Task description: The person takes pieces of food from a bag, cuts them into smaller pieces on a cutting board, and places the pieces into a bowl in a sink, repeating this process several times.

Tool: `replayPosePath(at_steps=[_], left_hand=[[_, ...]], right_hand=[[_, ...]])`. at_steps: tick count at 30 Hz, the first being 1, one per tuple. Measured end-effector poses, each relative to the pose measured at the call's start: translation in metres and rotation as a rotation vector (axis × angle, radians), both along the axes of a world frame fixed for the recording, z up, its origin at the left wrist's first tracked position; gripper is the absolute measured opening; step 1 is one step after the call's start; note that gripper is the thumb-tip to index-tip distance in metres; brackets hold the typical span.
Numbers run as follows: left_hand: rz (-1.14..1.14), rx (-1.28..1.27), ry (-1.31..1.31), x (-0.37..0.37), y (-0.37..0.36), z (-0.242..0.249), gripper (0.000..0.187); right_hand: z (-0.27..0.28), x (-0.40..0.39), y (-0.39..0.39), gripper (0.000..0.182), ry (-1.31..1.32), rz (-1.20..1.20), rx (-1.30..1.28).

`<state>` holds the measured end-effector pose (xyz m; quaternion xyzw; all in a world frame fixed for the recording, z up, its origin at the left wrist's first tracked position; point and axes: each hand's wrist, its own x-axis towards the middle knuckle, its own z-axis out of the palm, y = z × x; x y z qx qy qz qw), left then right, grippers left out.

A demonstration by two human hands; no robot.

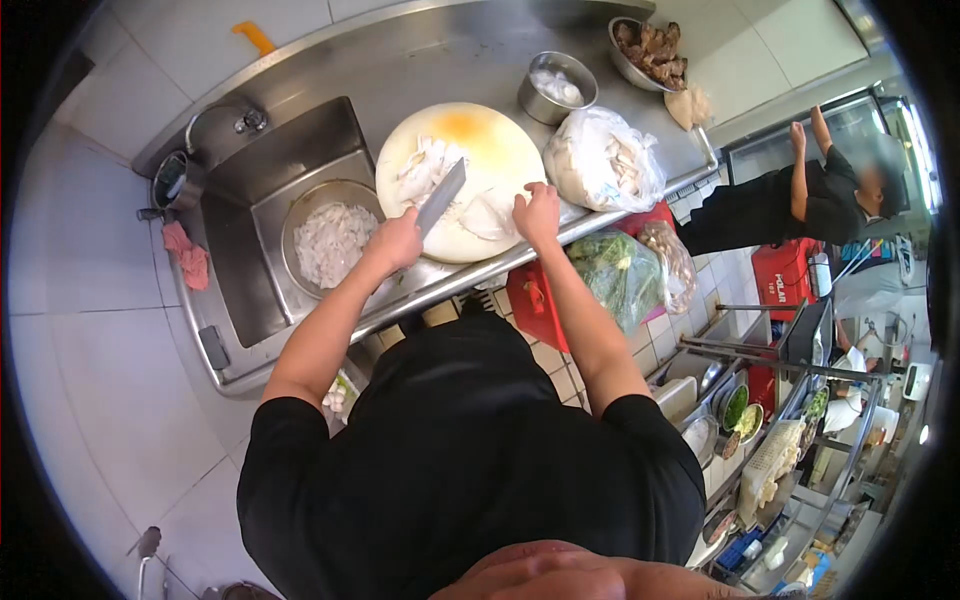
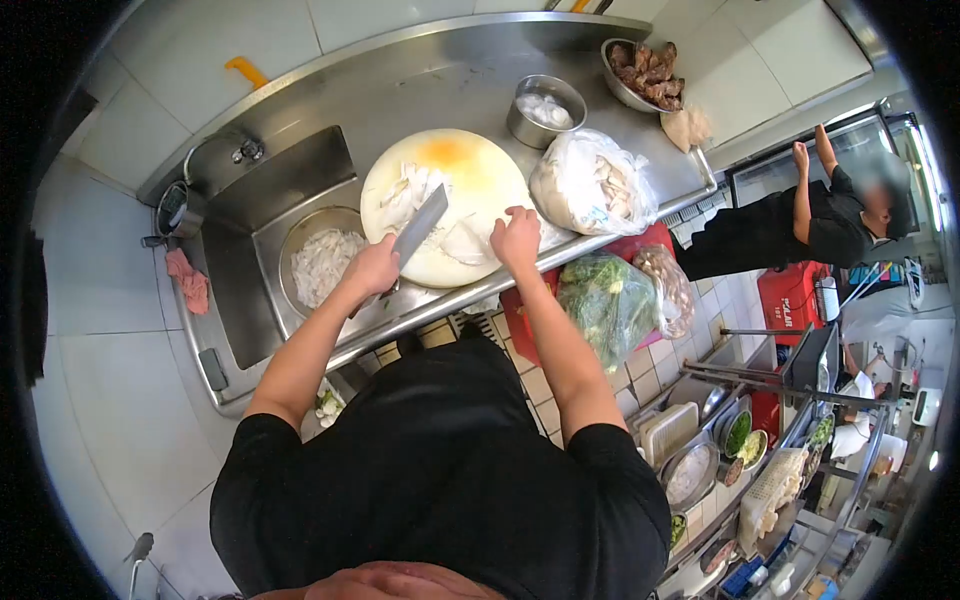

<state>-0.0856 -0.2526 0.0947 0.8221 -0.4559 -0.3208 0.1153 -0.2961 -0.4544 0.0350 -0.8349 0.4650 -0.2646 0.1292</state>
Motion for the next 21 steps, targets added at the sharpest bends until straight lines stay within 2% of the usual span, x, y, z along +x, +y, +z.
replayPosePath(at_steps=[1, 2, 4, 5, 7, 12, 14, 17, 21], left_hand=[[-0.003, 0.005, 0.003, -0.006, 0.004, 0.015, 0.034], [-0.007, 0.004, 0.009, -0.012, 0.007, 0.022, 0.034], [-0.031, 0.055, 0.016, -0.019, 0.011, 0.031, 0.036], [-0.035, 0.049, 0.010, -0.021, 0.011, 0.028, 0.036], [-0.056, 0.092, -0.001, -0.023, 0.006, 0.028, 0.039], [-0.049, 0.021, 0.000, -0.046, -0.037, 0.042, 0.043], [-0.108, 0.001, -0.034, -0.054, -0.060, 0.033, 0.044], [-0.055, 0.019, -0.050, -0.067, -0.070, 0.028, 0.043], [-0.091, 0.065, -0.056, -0.068, 0.000, 0.018, 0.037]], right_hand=[[0.003, -0.003, 0.010, 0.024, -0.067, 0.097, 0.061], [0.005, -0.004, 0.024, 0.024, -0.061, 0.092, 0.060], [0.006, -0.006, 0.042, 0.024, -0.054, 0.345, -0.024], [0.007, -0.007, 0.046, 0.024, -0.059, 0.341, -0.031], [0.009, -0.006, 0.047, 0.022, 0.193, 0.408, 0.063], [0.018, 0.008, 0.027, 0.027, 0.106, 0.469, 0.016], [0.010, 0.014, 0.020, 0.031, 0.195, 0.516, 0.031], [0.007, 0.016, 0.012, 0.037, 0.299, 0.515, 0.094], [0.003, 0.013, 0.008, 0.040, 0.308, 0.525, 0.110]])
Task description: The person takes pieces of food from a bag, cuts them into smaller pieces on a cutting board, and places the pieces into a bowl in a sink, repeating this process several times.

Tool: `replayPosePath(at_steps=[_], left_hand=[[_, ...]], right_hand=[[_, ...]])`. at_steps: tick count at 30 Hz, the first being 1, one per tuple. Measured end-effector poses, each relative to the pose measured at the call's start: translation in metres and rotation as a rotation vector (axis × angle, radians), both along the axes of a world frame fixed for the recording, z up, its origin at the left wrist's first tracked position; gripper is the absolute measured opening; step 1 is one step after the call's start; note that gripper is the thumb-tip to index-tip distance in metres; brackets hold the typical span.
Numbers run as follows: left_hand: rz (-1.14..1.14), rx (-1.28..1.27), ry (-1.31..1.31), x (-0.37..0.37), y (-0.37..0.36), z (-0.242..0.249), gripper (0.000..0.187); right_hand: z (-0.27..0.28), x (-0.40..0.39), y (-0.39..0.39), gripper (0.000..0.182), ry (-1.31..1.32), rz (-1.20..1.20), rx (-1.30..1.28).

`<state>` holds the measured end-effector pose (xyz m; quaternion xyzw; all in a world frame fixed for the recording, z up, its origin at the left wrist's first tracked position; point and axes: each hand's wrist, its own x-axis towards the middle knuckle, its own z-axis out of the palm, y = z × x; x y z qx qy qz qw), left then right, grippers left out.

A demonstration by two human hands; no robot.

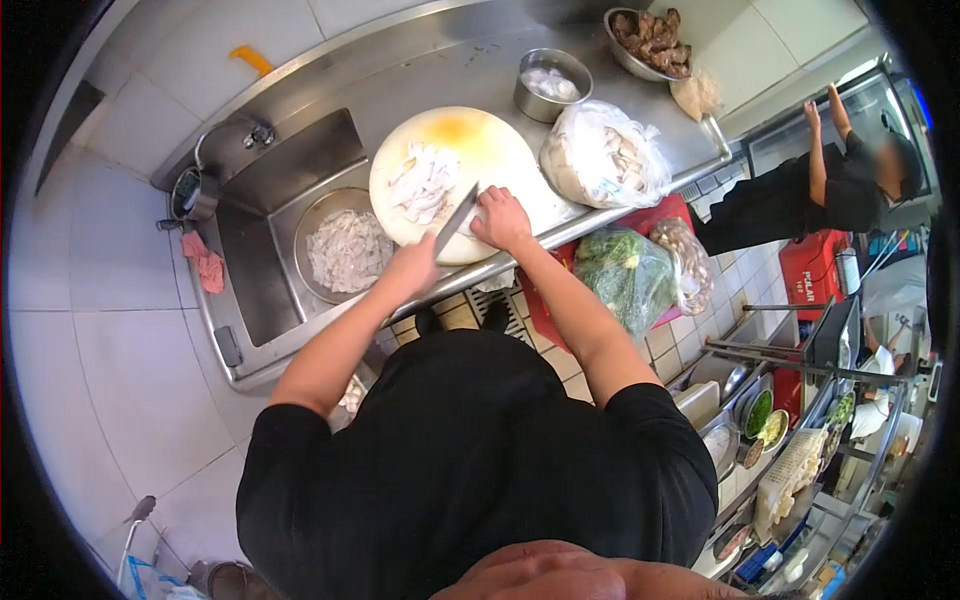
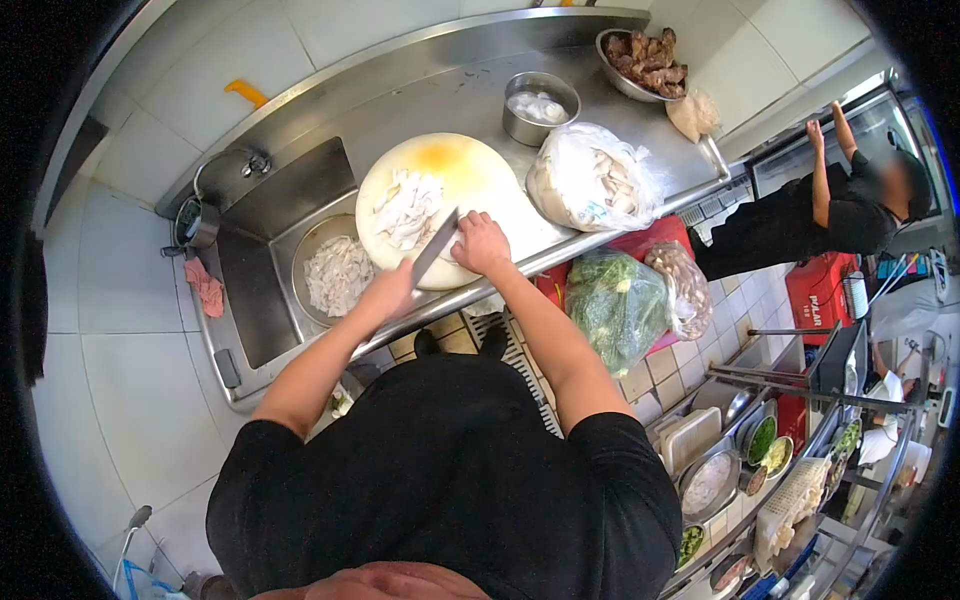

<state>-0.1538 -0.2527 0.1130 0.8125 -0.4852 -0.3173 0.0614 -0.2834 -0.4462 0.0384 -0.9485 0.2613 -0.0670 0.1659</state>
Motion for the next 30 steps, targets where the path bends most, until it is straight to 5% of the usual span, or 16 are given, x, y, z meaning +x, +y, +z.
replayPosePath(at_steps=[3, 6, 11, 13, 17, 23, 26, 30], left_hand=[[0.083, 0.140, -0.021, -0.009, 0.079, 0.012, 0.032], [0.069, 0.146, -0.019, -0.004, 0.083, 0.038, 0.027], [0.031, -0.032, -0.105, -0.008, -0.019, 0.027, 0.025], [-0.039, -0.098, -0.142, -0.009, -0.061, 0.015, 0.025], [-0.098, -0.112, -0.119, 0.000, -0.074, -0.009, 0.026], [-0.054, 0.107, -0.099, 0.020, 0.076, 0.014, 0.030], [-0.054, 0.138, -0.080, 0.014, 0.058, 0.049, 0.028], [-0.010, -0.006, -0.085, -0.013, -0.025, 0.039, 0.029]], right_hand=[[-0.001, -0.008, 0.000, 0.039, -0.052, 0.003, 0.026], [-0.012, -0.021, -0.008, 0.038, -0.193, 0.079, 0.031], [0.012, -0.021, 0.004, 0.035, -0.334, 0.067, 0.046], [0.014, -0.017, 0.007, 0.035, -0.132, 0.022, 0.055], [-0.002, -0.018, 0.003, 0.035, -0.158, -0.022, 0.092], [-0.015, -0.026, -0.002, 0.036, -0.209, -0.032, 0.068], [-0.008, -0.031, -0.002, 0.032, -0.254, 0.001, 0.174], [0.007, -0.033, -0.002, 0.032, -0.310, 0.041, 0.044]])
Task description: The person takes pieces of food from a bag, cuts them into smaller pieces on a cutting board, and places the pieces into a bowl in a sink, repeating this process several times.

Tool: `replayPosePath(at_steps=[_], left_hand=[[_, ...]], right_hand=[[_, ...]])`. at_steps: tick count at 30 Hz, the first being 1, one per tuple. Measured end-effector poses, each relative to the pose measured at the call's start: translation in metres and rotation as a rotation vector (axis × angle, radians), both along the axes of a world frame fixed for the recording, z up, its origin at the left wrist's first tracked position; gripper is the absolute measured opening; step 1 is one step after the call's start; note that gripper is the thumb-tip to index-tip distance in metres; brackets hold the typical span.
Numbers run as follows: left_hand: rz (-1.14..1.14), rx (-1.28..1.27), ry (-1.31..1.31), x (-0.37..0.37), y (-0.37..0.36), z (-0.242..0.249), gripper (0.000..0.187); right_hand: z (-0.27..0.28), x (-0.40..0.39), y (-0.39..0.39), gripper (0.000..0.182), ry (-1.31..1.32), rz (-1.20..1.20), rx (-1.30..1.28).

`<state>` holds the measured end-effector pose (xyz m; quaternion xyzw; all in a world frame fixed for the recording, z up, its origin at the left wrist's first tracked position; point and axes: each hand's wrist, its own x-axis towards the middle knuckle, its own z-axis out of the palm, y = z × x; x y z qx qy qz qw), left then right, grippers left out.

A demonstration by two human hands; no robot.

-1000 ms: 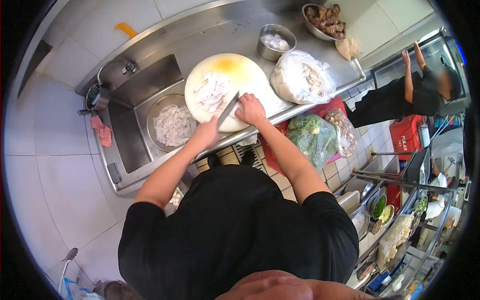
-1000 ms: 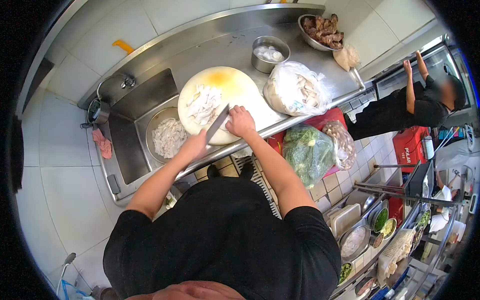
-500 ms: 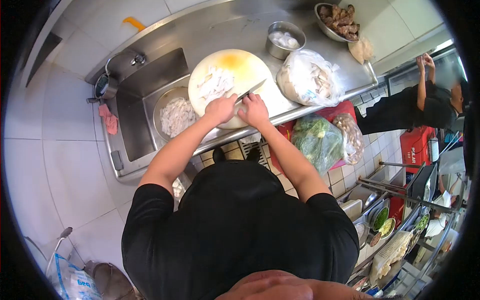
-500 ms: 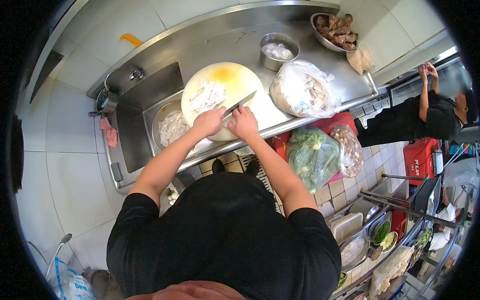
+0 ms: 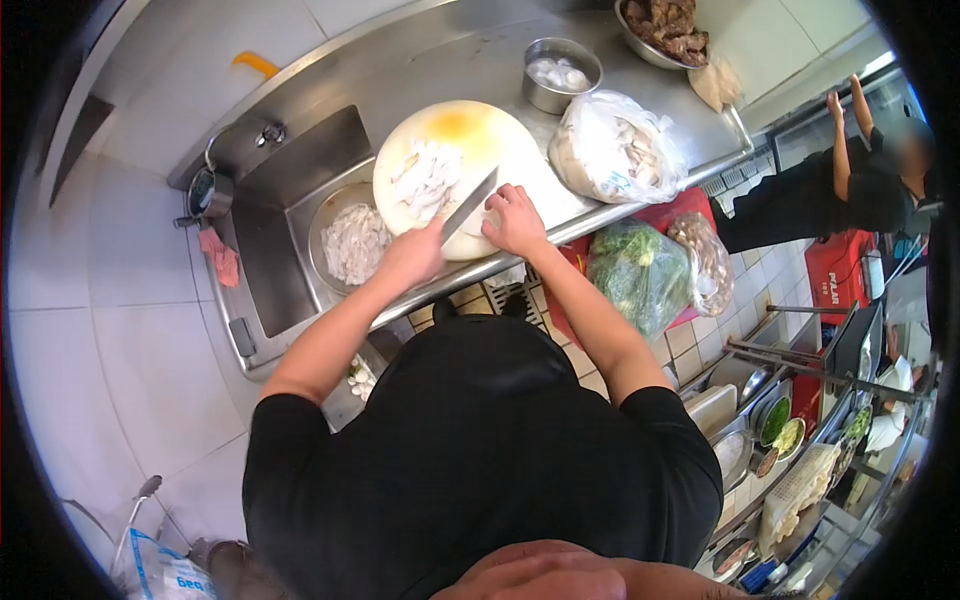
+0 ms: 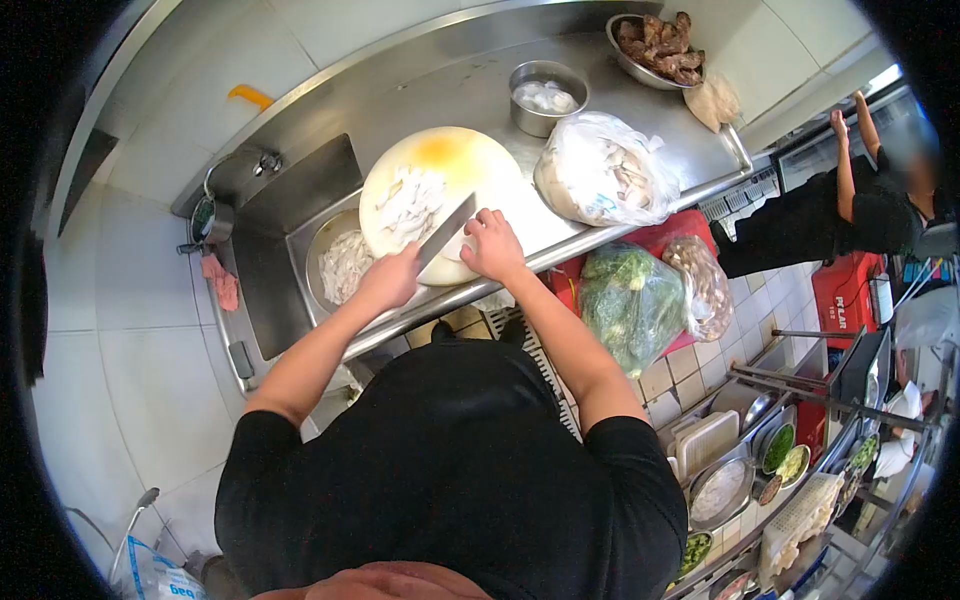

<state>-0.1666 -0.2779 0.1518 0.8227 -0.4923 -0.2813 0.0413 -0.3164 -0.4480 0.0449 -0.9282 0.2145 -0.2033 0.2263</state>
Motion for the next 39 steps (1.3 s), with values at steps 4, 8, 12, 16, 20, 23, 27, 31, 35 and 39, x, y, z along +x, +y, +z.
replayPosePath(at_steps=[4, 8, 12, 16, 20, 23, 27, 31, 35, 39], left_hand=[[-0.023, -0.021, 0.053, -0.011, -0.049, -0.025, 0.033], [-0.078, 0.020, 0.094, -0.009, 0.023, -0.033, 0.034], [-0.019, 0.147, 0.065, 0.013, 0.102, -0.012, 0.034], [-0.035, 0.101, 0.054, 0.000, 0.043, 0.011, 0.029], [-0.109, -0.093, -0.005, -0.015, -0.033, -0.019, 0.025], [-0.133, -0.053, 0.020, -0.010, -0.045, -0.038, 0.024], [-0.092, 0.044, 0.039, 0.006, 0.055, -0.034, 0.027], [-0.080, 0.157, 0.013, 0.014, 0.095, 0.008, 0.024], [-0.065, 0.036, 0.022, -0.011, 0.030, 0.012, 0.023], [-0.087, -0.048, 0.039, -0.033, -0.039, -0.020, 0.026]], right_hand=[[-0.005, 0.005, 0.000, 0.033, 0.164, -0.022, 0.059], [-0.016, -0.002, 0.007, 0.033, 0.101, -0.059, 0.071], [-0.022, -0.012, 0.005, 0.030, -0.041, -0.067, 0.085], [-0.011, -0.022, 0.007, 0.029, -0.133, -0.097, 0.094], [-0.006, -0.019, 0.011, 0.029, -0.031, -0.065, 0.071], [-0.018, -0.015, 0.015, 0.029, 0.026, -0.069, 0.010], [-0.016, -0.023, 0.016, 0.031, 0.075, -0.076, 0.053], [-0.019, -0.031, 0.016, 0.030, -0.017, -0.059, 0.062], [-0.005, -0.036, 0.010, 0.028, -0.030, -0.059, 0.124], [-0.006, -0.029, 0.007, 0.026, 0.168, -0.107, -0.054]])
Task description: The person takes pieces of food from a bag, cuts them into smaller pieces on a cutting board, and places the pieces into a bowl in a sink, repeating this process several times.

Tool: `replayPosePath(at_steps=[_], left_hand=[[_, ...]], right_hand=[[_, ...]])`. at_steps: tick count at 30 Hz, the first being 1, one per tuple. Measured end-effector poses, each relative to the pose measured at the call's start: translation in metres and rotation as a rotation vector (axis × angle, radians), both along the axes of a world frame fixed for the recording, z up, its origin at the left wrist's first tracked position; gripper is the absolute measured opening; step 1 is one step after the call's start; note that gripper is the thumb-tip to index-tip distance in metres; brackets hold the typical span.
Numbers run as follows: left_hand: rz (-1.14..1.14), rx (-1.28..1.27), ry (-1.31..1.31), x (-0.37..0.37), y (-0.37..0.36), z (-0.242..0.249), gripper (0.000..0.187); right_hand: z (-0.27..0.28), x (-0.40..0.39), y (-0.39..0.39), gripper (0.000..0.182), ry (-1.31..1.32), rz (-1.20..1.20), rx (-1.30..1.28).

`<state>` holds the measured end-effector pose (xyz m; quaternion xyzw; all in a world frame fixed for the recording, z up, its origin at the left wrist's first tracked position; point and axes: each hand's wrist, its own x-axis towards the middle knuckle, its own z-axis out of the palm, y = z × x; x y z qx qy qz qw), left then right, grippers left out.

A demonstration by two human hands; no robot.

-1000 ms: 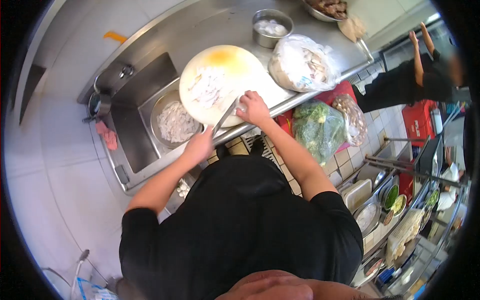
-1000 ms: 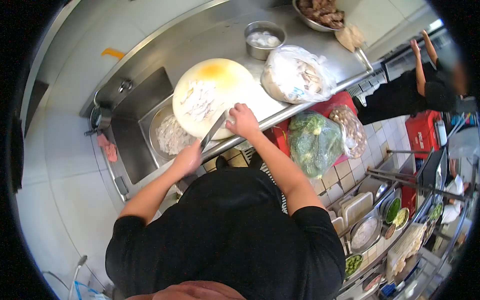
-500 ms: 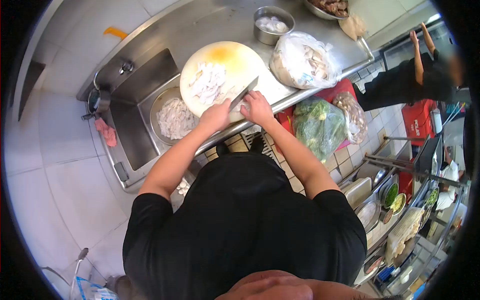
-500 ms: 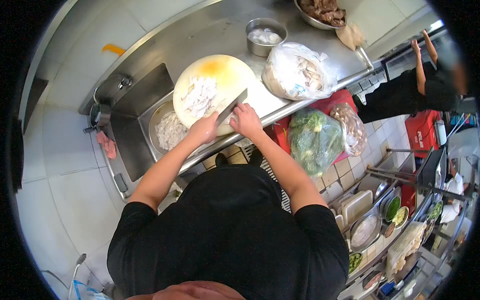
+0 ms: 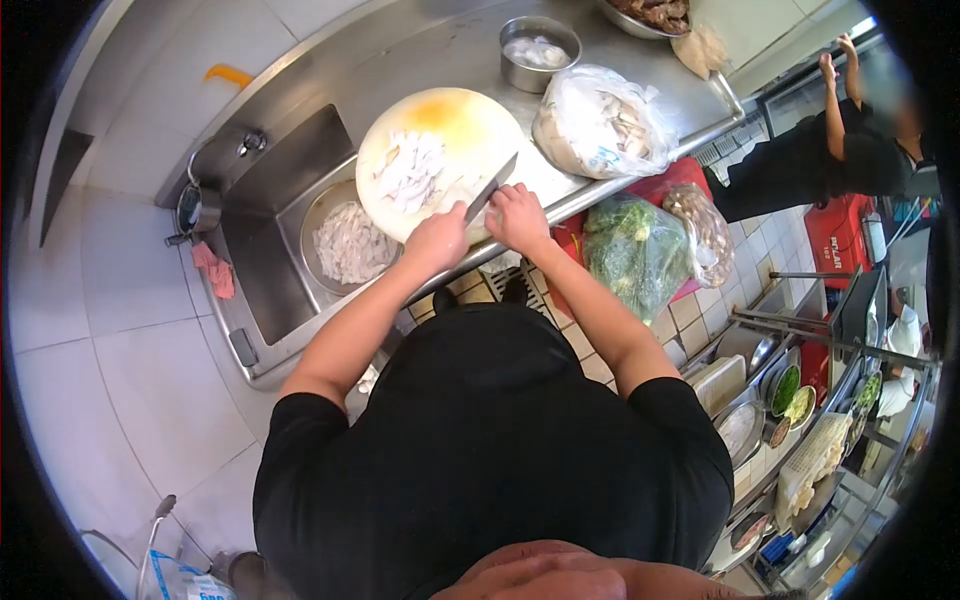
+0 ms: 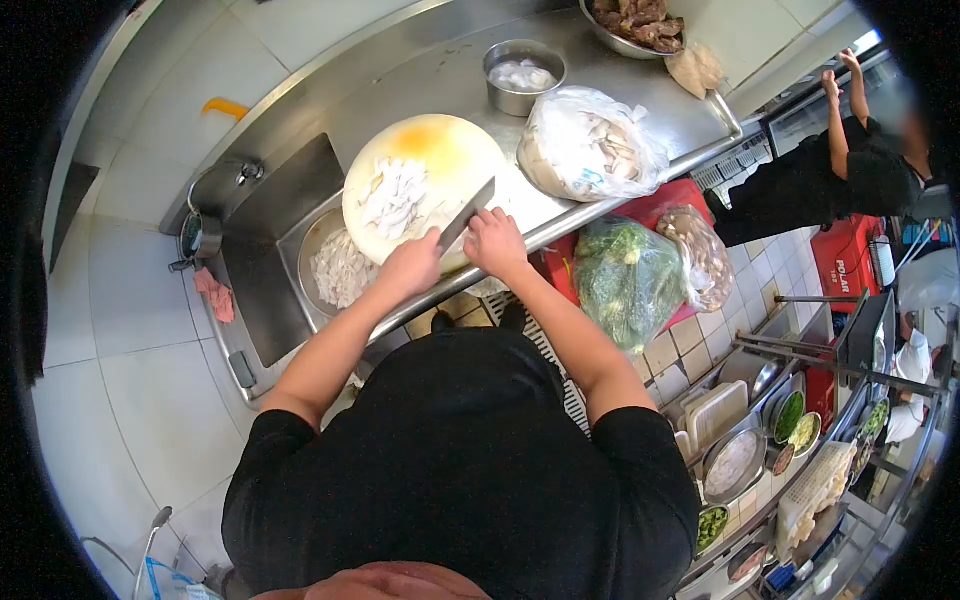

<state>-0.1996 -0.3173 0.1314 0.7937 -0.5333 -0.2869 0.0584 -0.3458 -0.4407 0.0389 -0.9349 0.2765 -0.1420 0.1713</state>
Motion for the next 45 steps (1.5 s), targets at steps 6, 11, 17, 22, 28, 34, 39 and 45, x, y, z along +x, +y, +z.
replayPosePath(at_steps=[6, 11, 17, 22, 28, 34, 39, 45], left_hand=[[0.078, -0.021, 0.068, 0.004, 0.056, -0.029, 0.029], [0.131, 0.002, 0.078, -0.001, 0.090, -0.047, 0.035], [0.218, -0.033, 0.086, 0.011, 0.037, -0.056, 0.027], [0.240, 0.086, 0.022, 0.034, 0.056, -0.026, 0.038], [0.245, 0.074, -0.095, 0.016, 0.057, -0.034, 0.029], [0.242, 0.001, -0.057, 0.013, 0.048, -0.001, 0.027], [0.294, -0.325, -0.031, -0.007, 0.039, 0.013, 0.024], [0.149, -0.041, -0.136, 0.000, 0.034, -0.014, 0.023]], right_hand=[[-0.010, -0.001, 0.003, 0.024, -0.072, -0.068, -0.017], [-0.014, -0.003, 0.002, 0.019, -0.117, -0.097, 0.007], [-0.012, -0.010, -0.012, 0.019, -0.118, -0.018, 0.001], [-0.014, -0.007, -0.020, 0.018, -0.098, 0.089, -0.016], [-0.014, -0.014, -0.018, 0.017, -0.191, 0.078, 0.028], [-0.022, -0.025, -0.014, 0.015, -0.272, 0.060, 0.075], [-0.038, -0.030, -0.008, 0.014, -0.429, 0.034, 0.014], [-0.039, -0.029, -0.001, 0.011, -0.413, 0.000, 0.008]])
